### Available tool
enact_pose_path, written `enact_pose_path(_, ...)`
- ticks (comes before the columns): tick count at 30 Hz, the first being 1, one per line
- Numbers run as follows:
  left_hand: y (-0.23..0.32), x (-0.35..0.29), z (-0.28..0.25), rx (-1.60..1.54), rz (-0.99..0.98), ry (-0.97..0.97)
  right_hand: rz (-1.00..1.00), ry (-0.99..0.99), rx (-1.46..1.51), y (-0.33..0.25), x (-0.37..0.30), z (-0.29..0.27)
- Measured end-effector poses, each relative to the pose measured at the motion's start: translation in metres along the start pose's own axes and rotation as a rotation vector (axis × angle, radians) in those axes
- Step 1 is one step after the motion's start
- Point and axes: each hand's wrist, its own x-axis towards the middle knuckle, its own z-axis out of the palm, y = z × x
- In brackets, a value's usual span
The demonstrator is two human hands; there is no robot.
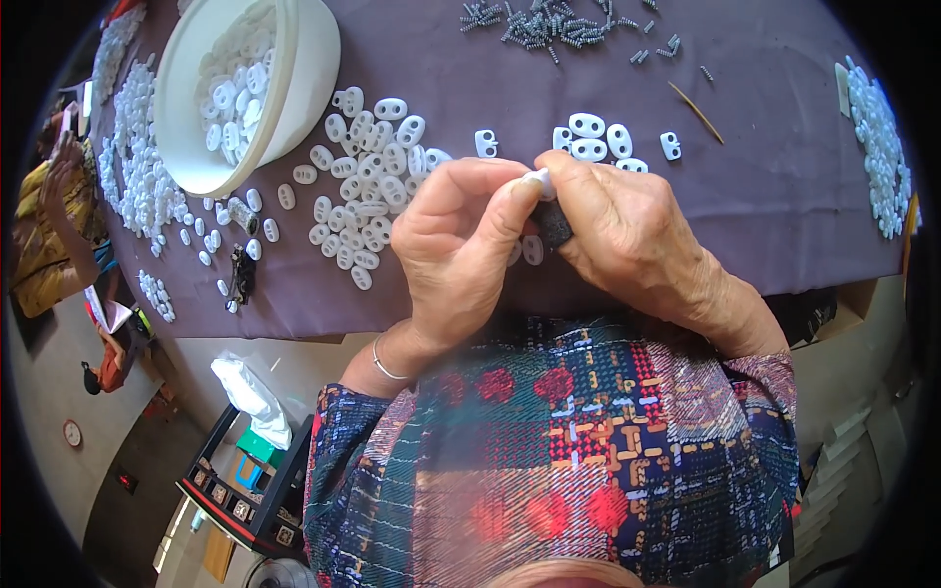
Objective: The person assembles plastic cord locks by hand, inserting small springs into the plastic components and pressing the matching plastic parts together.
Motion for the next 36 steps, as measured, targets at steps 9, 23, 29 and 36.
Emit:
enact_pose_path(9,0.0,0.002,-0.006,-0.055,0.075,-0.026,-0.14,0.243,0.065,0.004,0.01,-0.007)
enact_pose_path(23,0.074,0.04,-0.072,0.382,0.76,0.433,-0.046,0.492,-0.047,0.021,0.014,-0.016)
enact_pose_path(29,0.07,0.069,-0.101,0.876,0.947,0.509,-0.063,0.49,-0.091,0.029,0.015,-0.008)
enact_pose_path(36,0.025,0.019,-0.047,1.103,0.835,0.024,-0.058,0.432,-0.109,0.031,0.014,-0.007)
